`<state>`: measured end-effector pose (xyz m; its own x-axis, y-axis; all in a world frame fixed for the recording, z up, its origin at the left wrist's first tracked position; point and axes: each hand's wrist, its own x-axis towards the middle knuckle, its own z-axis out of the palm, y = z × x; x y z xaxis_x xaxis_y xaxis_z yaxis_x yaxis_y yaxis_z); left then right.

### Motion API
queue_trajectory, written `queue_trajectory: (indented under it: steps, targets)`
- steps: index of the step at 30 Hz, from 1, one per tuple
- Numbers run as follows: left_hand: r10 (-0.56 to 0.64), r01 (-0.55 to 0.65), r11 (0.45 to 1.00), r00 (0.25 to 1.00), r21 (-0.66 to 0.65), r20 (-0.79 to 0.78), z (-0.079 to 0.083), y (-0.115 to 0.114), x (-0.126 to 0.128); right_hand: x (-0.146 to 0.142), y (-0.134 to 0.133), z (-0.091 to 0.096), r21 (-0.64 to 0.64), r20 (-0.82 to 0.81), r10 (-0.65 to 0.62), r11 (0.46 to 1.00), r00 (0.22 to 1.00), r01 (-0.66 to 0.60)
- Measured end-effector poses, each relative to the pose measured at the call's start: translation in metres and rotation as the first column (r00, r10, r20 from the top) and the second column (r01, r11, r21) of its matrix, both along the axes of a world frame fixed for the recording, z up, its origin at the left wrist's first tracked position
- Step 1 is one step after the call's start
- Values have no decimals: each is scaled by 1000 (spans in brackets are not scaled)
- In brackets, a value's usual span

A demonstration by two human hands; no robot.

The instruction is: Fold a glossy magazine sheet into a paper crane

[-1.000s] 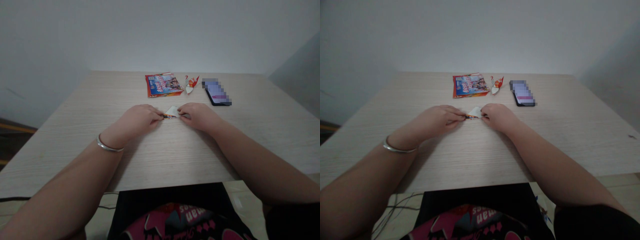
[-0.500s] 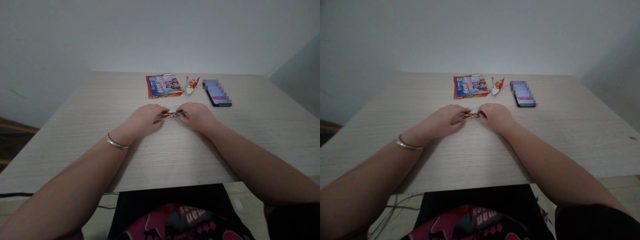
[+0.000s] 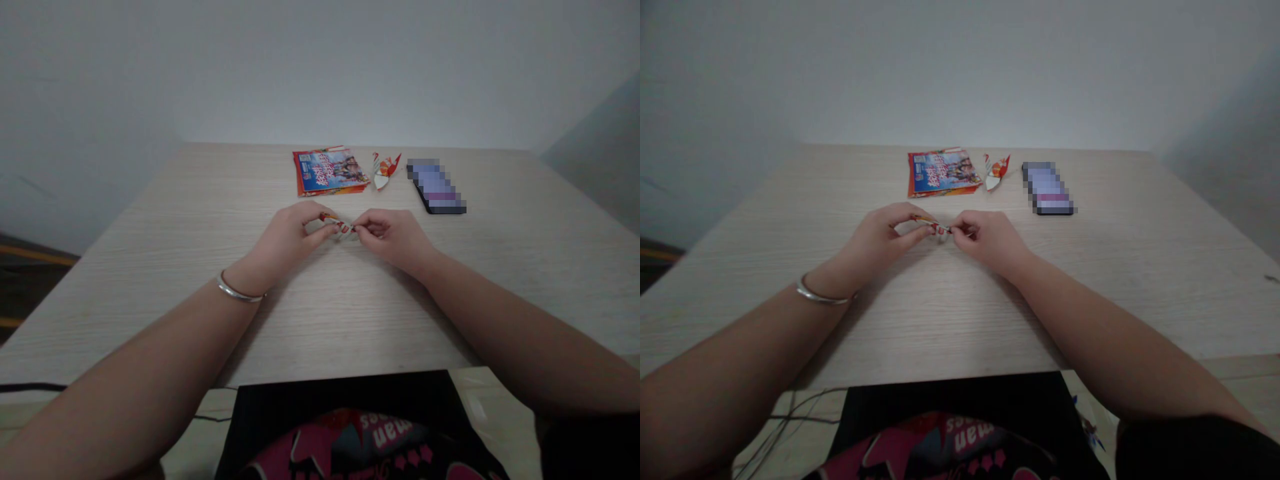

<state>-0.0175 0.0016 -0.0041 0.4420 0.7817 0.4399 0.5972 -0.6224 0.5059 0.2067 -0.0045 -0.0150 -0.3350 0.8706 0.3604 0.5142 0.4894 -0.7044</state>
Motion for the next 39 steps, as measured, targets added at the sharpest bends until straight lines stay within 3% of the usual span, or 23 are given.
queue_trajectory:
  steps: [6, 18, 25, 33, 39]
  targets:
    - [-8, 9, 1000, 998, -23, 57, 5, -3, 1, 0, -3, 2, -2, -65, 43, 999, 997, -43]
    - [37, -14, 993, 979, -114, 201, 8, -9, 6, -8, 0, -5, -213, -95, 87, 971, 992, -106]
    - [100, -45, 983, 944, -177, 314, 14, -16, 13, -13, -2, -5, -423, -282, 190, 855, 940, -300]
    - [121, 49, 934, 889, -354, 442, 5, -11, 11, -16, -4, -1, -497, -243, 136, 832, 960, -244]
    - [98, 83, 890, 926, -449, 365, -2, -6, 11, -15, -1, -3, -441, -204, 64, 885, 977, -150]
